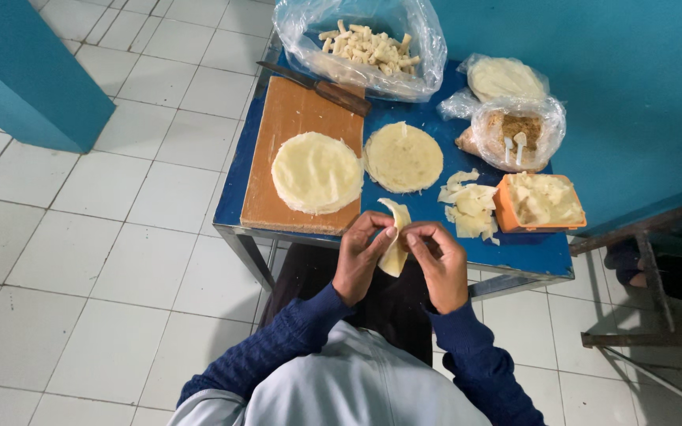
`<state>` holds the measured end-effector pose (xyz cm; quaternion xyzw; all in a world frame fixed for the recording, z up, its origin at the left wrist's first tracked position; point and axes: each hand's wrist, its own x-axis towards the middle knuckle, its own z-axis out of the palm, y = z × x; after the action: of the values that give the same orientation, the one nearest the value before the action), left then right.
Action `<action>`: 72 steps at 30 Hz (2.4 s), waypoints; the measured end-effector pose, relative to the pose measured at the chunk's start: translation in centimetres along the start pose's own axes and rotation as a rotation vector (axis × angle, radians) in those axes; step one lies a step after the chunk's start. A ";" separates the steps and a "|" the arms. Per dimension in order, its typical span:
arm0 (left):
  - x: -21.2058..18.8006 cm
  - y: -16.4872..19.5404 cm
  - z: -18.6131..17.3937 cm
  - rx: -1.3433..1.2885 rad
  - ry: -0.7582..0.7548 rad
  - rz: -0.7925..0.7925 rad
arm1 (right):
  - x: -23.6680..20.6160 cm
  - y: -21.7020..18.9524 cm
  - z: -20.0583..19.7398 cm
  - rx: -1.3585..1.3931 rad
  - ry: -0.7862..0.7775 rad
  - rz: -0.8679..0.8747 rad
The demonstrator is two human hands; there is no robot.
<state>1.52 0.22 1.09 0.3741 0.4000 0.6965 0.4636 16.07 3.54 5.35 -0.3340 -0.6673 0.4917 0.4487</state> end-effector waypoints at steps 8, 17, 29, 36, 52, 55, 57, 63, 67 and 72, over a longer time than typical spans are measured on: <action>-0.4 -1.3 0.0 -0.142 -0.011 0.036 | -0.3 -0.9 1.7 -0.383 0.111 -0.230; 0.0 -1.0 -0.2 -0.241 -0.042 -0.024 | 0.2 1.3 0.0 -0.021 -0.021 0.013; -0.1 -0.7 -1.0 -0.208 -0.109 -0.082 | 0.4 3.1 -1.0 0.372 -0.023 0.187; -0.1 -1.0 -0.8 -0.336 -0.079 0.006 | 0.4 4.4 -1.5 0.638 0.012 0.297; 0.5 -0.2 0.7 -0.371 -0.021 -0.023 | -0.6 4.4 0.5 0.159 0.116 -0.006; 0.5 0.4 0.3 -0.223 -0.035 -0.057 | -0.6 4.3 0.1 0.137 0.141 -0.021; 0.6 0.6 -0.1 -0.286 -0.044 -0.023 | 0.0 4.2 -0.2 0.345 0.169 0.054; 1.0 0.9 -0.6 -0.315 0.084 0.148 | 2.8 3.3 -0.3 0.959 0.154 0.395; 0.8 0.5 -0.5 0.044 0.024 0.300 | 2.1 3.5 1.4 0.742 0.045 0.248; 0.8 0.1 -1.8 0.013 0.089 0.196 | 2.6 4.2 0.5 0.243 0.134 0.061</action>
<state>-0.38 0.62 0.53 0.3831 0.3863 0.7517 0.3728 14.68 6.96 1.97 -0.3296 -0.5607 0.5590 0.5144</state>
